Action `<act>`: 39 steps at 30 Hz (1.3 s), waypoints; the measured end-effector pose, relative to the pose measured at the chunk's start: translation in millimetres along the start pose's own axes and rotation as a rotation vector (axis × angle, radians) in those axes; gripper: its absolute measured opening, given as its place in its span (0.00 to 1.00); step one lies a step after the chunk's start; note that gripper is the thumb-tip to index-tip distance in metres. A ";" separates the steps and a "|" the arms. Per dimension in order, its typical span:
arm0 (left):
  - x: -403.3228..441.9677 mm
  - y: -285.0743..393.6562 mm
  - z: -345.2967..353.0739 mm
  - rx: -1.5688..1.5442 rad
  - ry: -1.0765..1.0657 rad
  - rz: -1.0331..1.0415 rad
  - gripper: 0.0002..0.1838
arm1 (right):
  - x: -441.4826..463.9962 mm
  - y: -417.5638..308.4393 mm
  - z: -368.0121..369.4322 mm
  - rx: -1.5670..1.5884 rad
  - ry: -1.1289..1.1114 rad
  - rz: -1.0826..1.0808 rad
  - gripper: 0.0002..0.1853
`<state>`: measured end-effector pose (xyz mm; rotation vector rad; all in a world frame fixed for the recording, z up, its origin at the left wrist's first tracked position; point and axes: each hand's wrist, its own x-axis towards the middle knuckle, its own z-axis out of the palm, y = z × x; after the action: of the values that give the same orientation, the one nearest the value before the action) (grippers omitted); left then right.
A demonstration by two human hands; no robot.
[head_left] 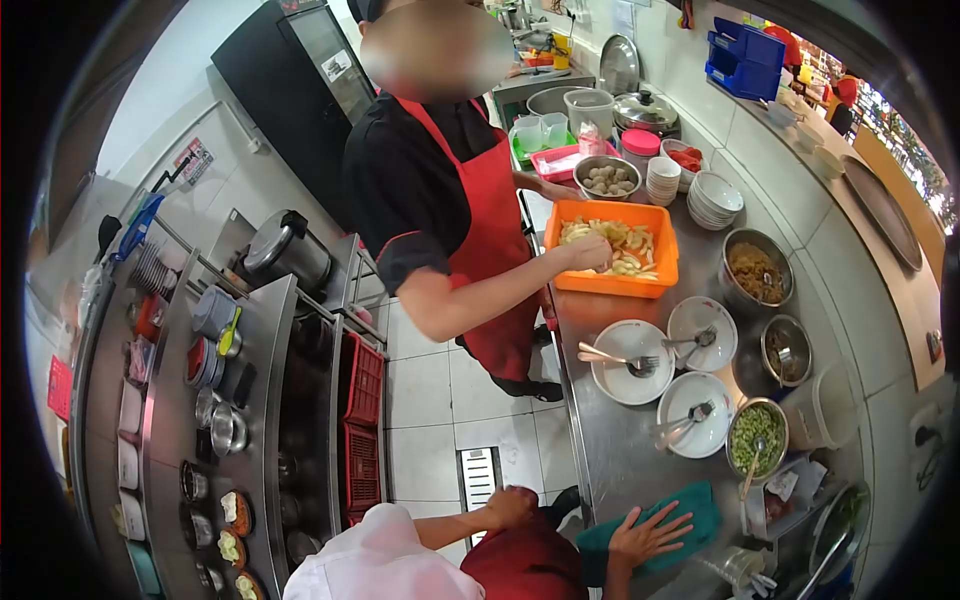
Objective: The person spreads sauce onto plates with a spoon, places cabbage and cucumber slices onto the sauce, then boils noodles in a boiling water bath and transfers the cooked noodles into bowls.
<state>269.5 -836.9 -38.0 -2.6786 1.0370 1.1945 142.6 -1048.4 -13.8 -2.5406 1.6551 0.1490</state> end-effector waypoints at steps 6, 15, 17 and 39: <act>-4.8 93.8 -73.0 -0.073 -0.086 0.351 0.23 | 26.2 47.6 18.4 0.172 0.093 -0.078 0.35; 52.8 188.6 -19.7 0.205 0.163 1.211 0.20 | 70.6 64.8 -44.4 0.203 -0.110 0.009 0.35; 58.7 188.1 -5.8 0.260 0.233 1.317 0.21 | 72.9 58.1 -65.6 0.085 -0.176 -0.070 0.30; 93.3 162.6 -29.6 -0.227 0.186 1.399 0.18 | -3.2 76.3 -67.8 0.442 -0.234 -0.470 0.27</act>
<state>238.5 -1024.1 -42.5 -1.9437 3.1590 1.0781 73.2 -1085.7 51.1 -2.3710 0.8605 0.0308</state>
